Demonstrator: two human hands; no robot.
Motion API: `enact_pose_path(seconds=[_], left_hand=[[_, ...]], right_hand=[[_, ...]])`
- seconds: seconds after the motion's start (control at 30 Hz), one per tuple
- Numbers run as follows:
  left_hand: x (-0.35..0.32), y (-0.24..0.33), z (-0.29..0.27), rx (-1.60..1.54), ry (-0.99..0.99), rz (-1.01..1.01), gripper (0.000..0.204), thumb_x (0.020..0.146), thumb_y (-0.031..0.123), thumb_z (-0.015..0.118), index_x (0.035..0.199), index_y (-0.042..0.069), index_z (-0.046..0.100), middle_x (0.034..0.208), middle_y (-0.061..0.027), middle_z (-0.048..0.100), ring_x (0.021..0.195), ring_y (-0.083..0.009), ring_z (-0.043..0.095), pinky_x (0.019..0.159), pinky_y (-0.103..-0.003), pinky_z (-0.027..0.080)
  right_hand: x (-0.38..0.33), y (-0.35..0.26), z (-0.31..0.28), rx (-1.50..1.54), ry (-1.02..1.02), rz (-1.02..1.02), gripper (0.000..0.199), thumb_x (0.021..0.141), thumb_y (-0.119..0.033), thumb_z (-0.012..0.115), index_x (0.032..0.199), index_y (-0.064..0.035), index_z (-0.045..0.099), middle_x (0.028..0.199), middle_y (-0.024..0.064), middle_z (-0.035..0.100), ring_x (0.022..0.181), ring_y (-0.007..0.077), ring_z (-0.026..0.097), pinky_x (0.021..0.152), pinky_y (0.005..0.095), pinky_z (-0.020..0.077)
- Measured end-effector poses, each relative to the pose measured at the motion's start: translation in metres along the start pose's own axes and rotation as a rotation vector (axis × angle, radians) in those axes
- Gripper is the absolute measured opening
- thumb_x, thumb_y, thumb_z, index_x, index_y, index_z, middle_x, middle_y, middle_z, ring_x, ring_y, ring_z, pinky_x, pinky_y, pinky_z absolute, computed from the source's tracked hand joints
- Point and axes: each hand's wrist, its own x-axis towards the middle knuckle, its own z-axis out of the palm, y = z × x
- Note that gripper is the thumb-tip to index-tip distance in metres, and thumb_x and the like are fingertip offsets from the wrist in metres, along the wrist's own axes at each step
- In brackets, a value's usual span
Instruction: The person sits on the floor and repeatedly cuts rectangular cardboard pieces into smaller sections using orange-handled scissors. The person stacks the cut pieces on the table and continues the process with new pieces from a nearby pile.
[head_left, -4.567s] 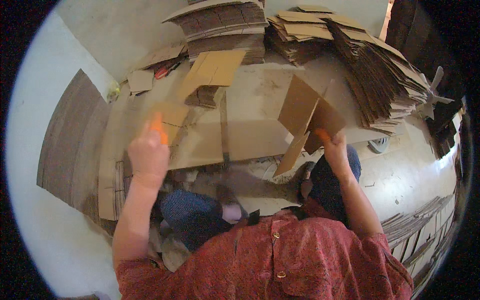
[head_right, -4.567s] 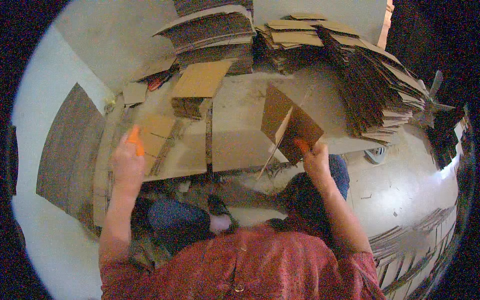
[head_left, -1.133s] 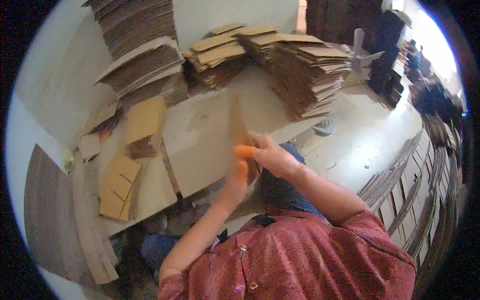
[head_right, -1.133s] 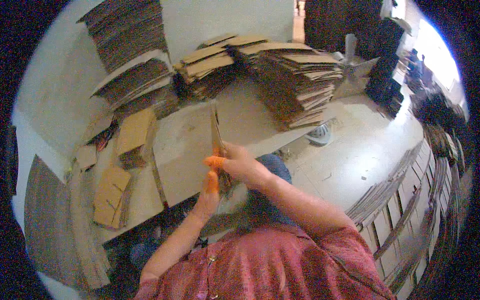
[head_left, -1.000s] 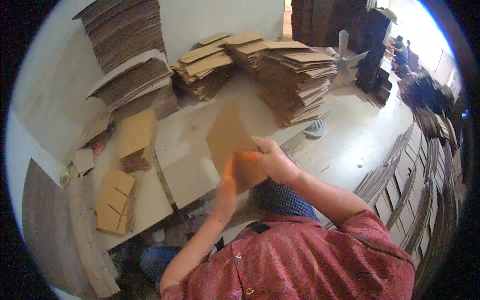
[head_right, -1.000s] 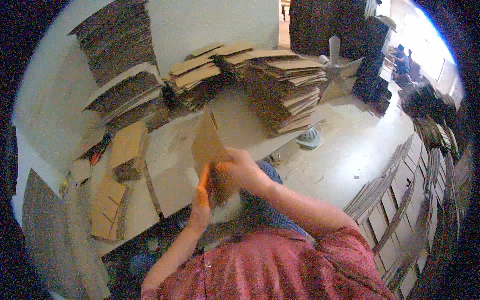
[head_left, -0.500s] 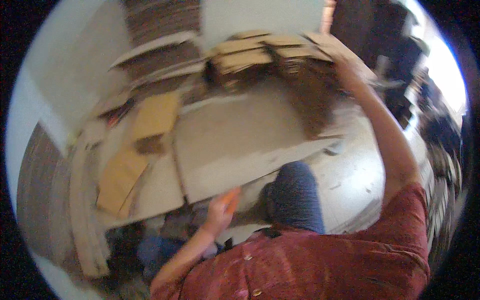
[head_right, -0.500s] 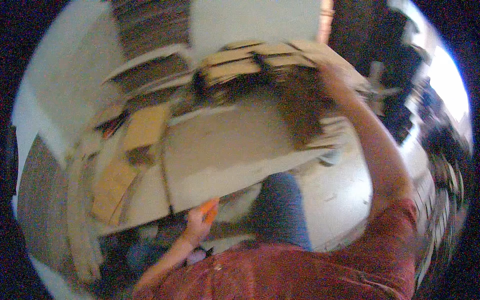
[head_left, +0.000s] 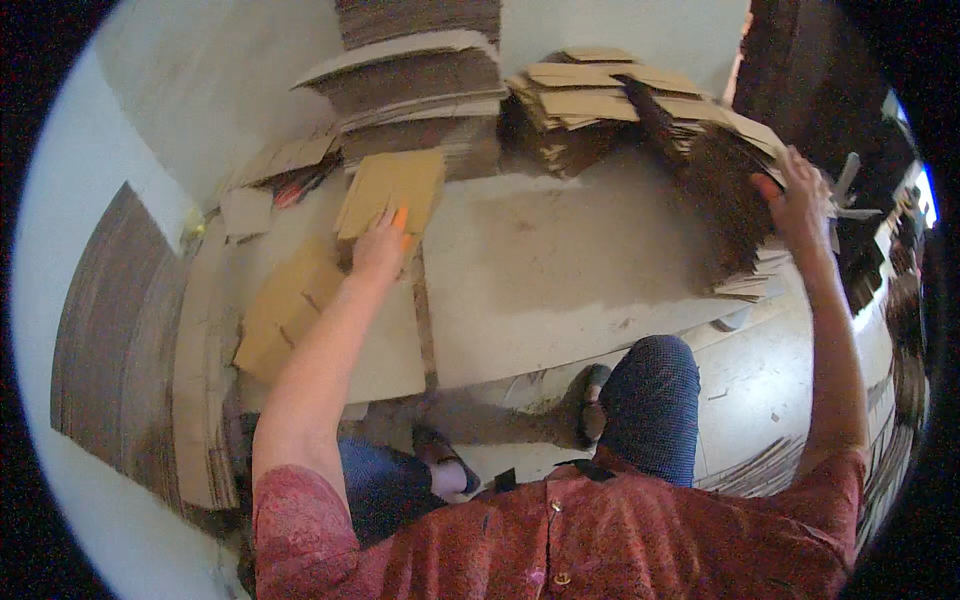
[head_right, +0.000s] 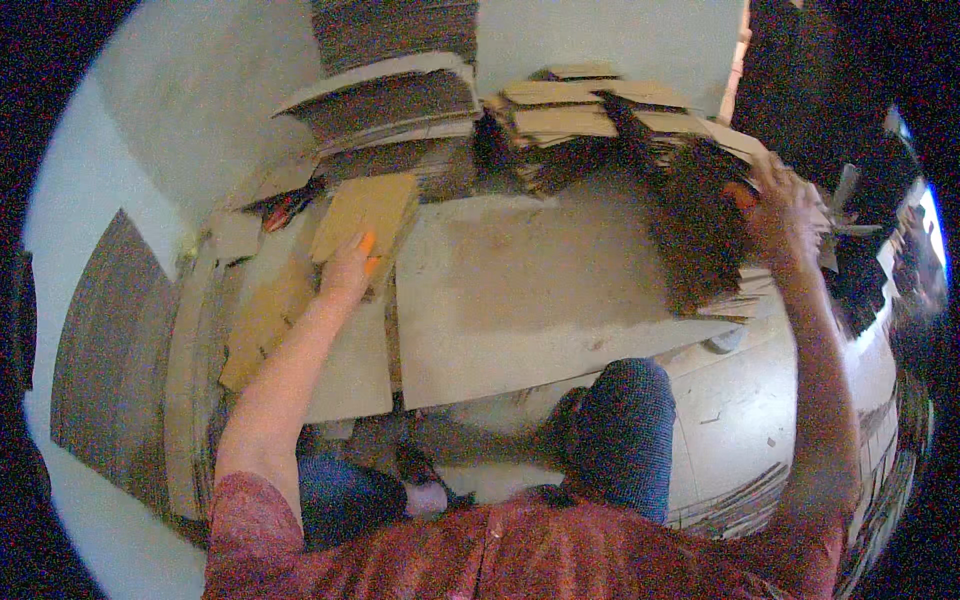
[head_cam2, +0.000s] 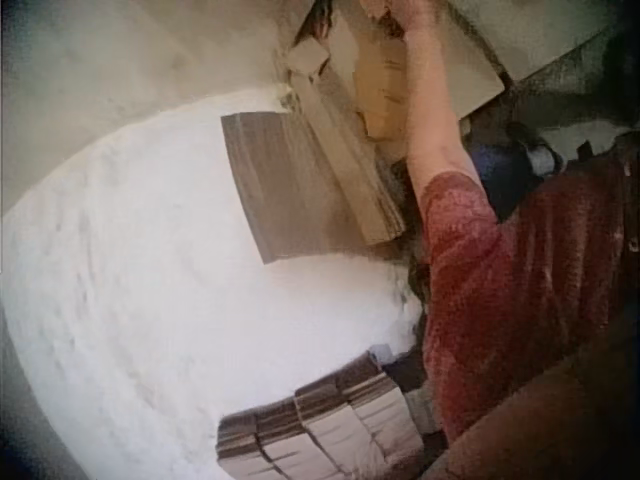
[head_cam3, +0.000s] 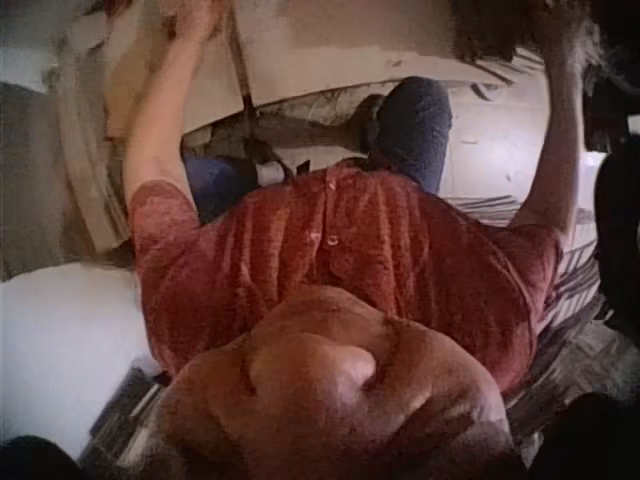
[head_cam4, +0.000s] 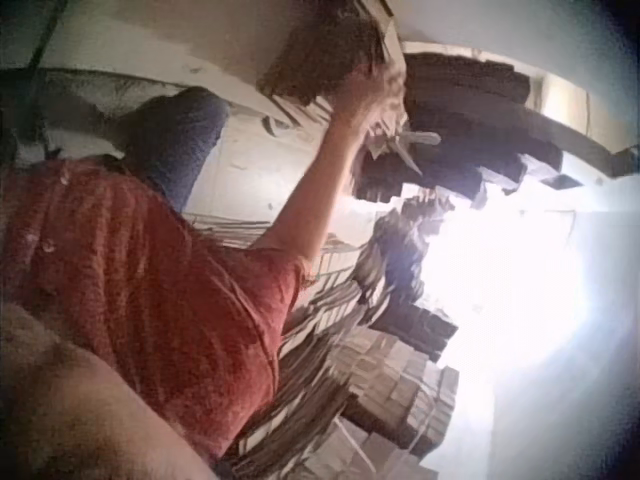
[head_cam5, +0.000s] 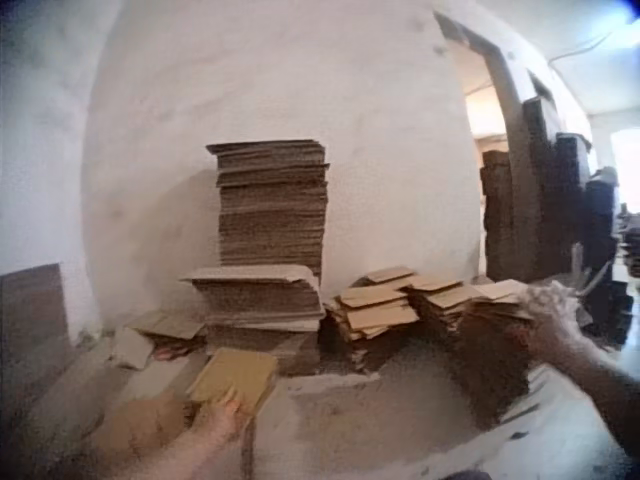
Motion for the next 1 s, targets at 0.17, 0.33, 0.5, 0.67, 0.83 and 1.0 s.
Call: enact_pose_path(seconds=[0.17, 0.33, 0.5, 0.67, 0.83, 1.0], left_hand=[[0.029, -0.064, 0.034, -0.278, -0.032, -0.148, 0.025, 0.088, 0.022, 0.043, 0.105, 0.008, 0.056, 0.095, -0.0179, 0.061, 0.086, -0.0352, 0.058, 0.074, -0.042, 0.046], [0.04, -0.029, -0.003, -0.164, -0.047, -0.05, 0.029, 0.086, 0.024, 0.052, 0.108, 0.008, 0.06, 0.103, -0.0175, 0.061, 0.093, -0.0317, 0.057, 0.081, -0.036, 0.043], [0.047, -0.058, -0.023, -0.501, -0.073, -0.124, 0.029, 0.086, 0.023, 0.054, 0.111, 0.008, 0.059, 0.107, -0.016, 0.061, 0.092, -0.0248, 0.058, 0.081, -0.033, 0.043], [-0.009, 0.004, -0.044, -0.822, 0.337, 0.121, 0.03, 0.085, 0.007, 0.049, 0.113, 0.004, 0.058, 0.106, -0.0126, 0.062, 0.095, -0.0187, 0.058, 0.083, -0.029, 0.045], [-0.158, 0.113, -0.047, -0.823, 0.004, 0.528, 0.043, 0.08, 0.002, 0.052, 0.123, 0.001, 0.048, 0.126, -0.012, 0.048, 0.119, -0.0283, 0.044, 0.1, -0.035, 0.037], [-0.189, 0.049, -0.063, -0.322, 0.023, 0.227, 0.059, 0.079, 0.019, 0.062, 0.13, 0.002, 0.039, 0.132, -0.0151, 0.041, 0.122, -0.0316, 0.039, 0.102, -0.042, 0.031]], right_hand=[[-0.064, -0.067, 0.0, 0.448, -0.013, -0.238, 0.042, 0.075, -0.032, 0.065, 0.108, -0.0085, 0.055, 0.108, 0.0116, 0.055, 0.1, 0.0282, 0.051, 0.087, 0.0478, 0.0334], [-0.139, -0.123, -0.007, 0.859, -0.253, -0.262, 0.035, 0.076, -0.021, 0.069, 0.104, -0.0015, 0.06, 0.111, 0.0192, 0.056, 0.105, 0.0323, 0.053, 0.093, 0.0472, 0.0361], [-0.163, -0.18, -0.011, 1.443, -0.41, 0.022, 0.029, 0.08, -0.014, 0.065, 0.103, 0.0017, 0.06, 0.104, 0.0202, 0.06, 0.096, 0.0284, 0.059, 0.081, 0.0357, 0.0462], [-0.161, -0.214, -0.022, 1.934, -0.834, 0.366, 0.04, 0.086, -0.018, 0.057, 0.12, 0.0012, 0.048, 0.111, 0.0202, 0.057, 0.093, 0.0284, 0.061, 0.076, 0.0326, 0.0501], [-0.164, -0.225, -0.013, 2.417, -1.043, 0.912, 0.031, 0.089, -0.02, 0.051, 0.11, 0.0024, 0.051, 0.101, 0.0148, 0.06, 0.088, 0.0246, 0.06, 0.075, 0.0352, 0.0495], [-0.173, -0.228, -0.029, 2.156, -0.777, 0.793, 0.017, 0.087, -0.011, 0.053, 0.096, 0.0008, 0.061, 0.093, 0.0089, 0.063, 0.082, 0.0156, 0.059, 0.07, 0.0283, 0.047]])
